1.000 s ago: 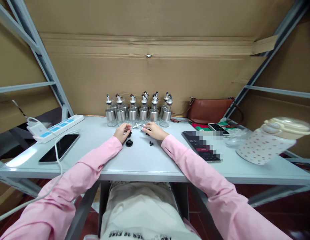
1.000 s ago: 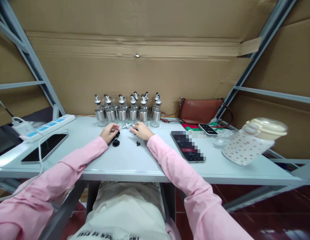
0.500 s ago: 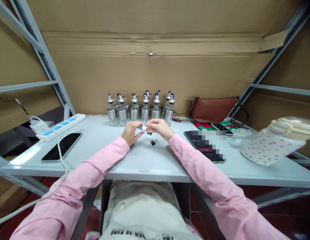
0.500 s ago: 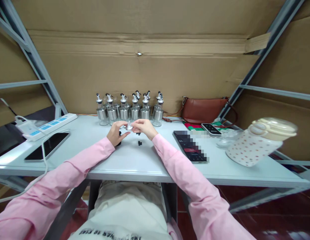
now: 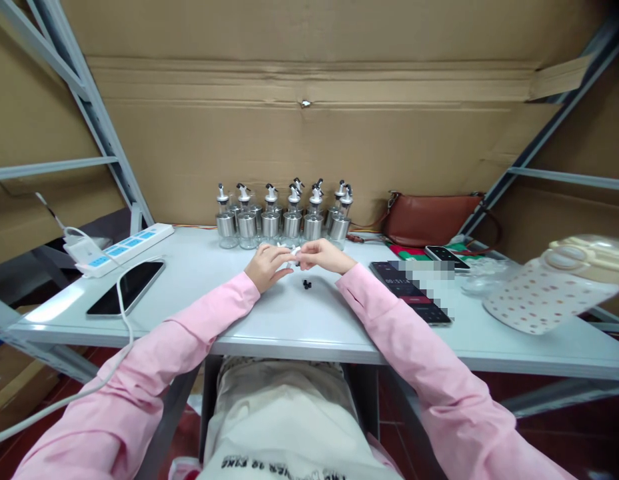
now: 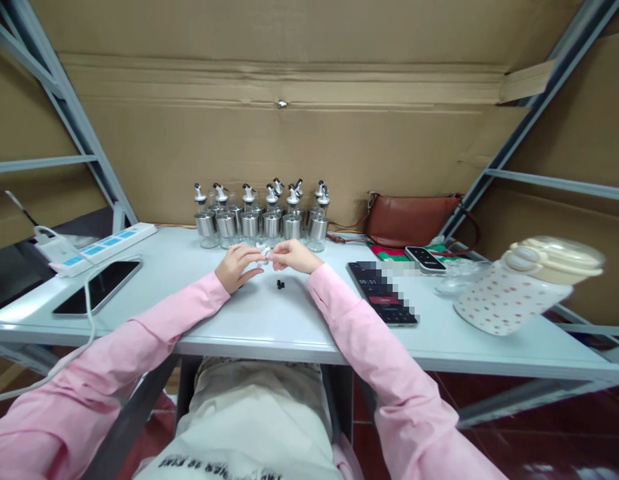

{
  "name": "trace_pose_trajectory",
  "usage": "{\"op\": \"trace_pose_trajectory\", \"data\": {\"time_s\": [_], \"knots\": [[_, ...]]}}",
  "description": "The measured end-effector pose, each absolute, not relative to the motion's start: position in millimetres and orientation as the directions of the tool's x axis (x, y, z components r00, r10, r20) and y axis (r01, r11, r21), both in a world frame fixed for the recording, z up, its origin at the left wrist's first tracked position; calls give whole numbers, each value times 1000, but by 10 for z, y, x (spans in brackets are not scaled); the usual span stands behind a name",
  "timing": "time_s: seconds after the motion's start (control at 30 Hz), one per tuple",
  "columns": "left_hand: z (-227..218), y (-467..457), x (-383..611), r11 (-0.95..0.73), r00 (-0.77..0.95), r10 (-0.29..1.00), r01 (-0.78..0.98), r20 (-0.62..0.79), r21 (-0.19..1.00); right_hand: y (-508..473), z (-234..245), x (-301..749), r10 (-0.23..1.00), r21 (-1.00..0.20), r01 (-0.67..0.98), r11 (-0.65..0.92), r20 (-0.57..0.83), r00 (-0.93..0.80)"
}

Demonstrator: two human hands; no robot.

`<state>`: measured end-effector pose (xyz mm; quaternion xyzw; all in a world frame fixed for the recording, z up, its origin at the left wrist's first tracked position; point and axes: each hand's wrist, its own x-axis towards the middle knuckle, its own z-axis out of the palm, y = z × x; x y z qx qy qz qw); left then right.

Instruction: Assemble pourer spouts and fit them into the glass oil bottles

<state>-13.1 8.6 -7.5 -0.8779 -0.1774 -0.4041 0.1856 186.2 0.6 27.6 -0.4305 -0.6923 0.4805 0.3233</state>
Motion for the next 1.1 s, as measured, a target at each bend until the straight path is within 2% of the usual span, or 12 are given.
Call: {"op": "trace_pose_trajectory", "data": {"time_s": [0.07, 0.13, 0.23, 0.47, 0.67, 0.8, 0.9, 1.0, 1.1], "knots": [[-86, 89, -136, -872, 619, 167, 457, 767, -178, 74, 239, 1948, 851, -859, 426, 283, 19, -526], [-90, 90, -140, -878, 621, 154, 443, 768, -182, 133, 198, 2020, 800, -798, 492, 349, -20, -600], [-81, 83, -148, -887, 624, 140, 425, 769, -183, 185, 149, 2073, 743, -782, 472, 407, -16, -669], [-81, 66, -158, -890, 645, 209, 437, 735, -131, 183, 134, 2056, 650, -782, 419, 461, -24, -760], [-101, 69, -146, -890, 680, 240, 440, 692, -123, 174, 125, 2049, 654, -768, 430, 475, -19, -756], [-104, 75, -148, -884, 668, 218, 443, 712, -145, 155, 134, 2035, 728, -787, 475, 394, -48, -684], [-105, 79, -145, -873, 642, 172, 450, 747, -186, 121, 173, 2004, 796, -875, 397, 277, -22, -605], [-104, 75, -139, -856, 618, 161, 476, 770, -203, 80, 235, 1965, 863, -958, 210, 194, 65, -501], [-98, 59, -137, -845, 607, 183, 499, 773, -192, 36, 297, 1929, 908, -984, 51, 172, 139, -394]]}}
